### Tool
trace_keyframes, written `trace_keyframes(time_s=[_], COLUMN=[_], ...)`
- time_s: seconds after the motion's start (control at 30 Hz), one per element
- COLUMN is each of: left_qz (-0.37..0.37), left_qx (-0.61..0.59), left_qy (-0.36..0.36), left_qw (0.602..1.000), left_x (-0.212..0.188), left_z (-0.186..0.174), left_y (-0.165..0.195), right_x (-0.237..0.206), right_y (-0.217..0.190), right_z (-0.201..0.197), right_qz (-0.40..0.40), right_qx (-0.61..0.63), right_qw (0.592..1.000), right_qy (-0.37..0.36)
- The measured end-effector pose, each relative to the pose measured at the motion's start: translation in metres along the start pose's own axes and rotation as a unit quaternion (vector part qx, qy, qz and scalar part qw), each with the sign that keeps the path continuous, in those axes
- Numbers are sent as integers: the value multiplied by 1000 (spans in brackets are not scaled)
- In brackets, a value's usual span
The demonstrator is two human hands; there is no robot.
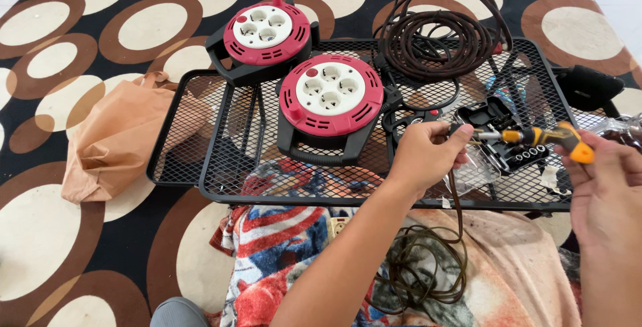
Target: The person sits on a bed and uses a screwdriver to work on an electrical plug and cord, repeatedly turning the screwdriver on the plug components while handling the wire. Two cable reel extension sockets and a screwdriver bit case rest on a tray nearby.
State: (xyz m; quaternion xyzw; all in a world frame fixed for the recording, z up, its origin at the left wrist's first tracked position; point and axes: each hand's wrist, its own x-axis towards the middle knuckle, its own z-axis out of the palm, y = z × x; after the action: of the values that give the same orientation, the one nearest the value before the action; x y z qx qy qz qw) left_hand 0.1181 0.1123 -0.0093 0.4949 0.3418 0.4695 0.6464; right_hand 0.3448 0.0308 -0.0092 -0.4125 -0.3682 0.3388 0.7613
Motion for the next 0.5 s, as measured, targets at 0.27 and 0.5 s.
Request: trace_keyframes(time_s=[0.27,0.5], left_qz=[-15,-9], left_qx=[-15,-35], left_qy=[-2,-6], left_qw=[1000,999], left_x=[5,5], left_z=[-2,3], left_y=[1,-8], right_x=[0,-8], right_y=[0,2], right_z=[-5,14], right_qz=[-30,-120], right_qx=[-112,-224], right_qw=[993,966], right_qy=[-27,38])
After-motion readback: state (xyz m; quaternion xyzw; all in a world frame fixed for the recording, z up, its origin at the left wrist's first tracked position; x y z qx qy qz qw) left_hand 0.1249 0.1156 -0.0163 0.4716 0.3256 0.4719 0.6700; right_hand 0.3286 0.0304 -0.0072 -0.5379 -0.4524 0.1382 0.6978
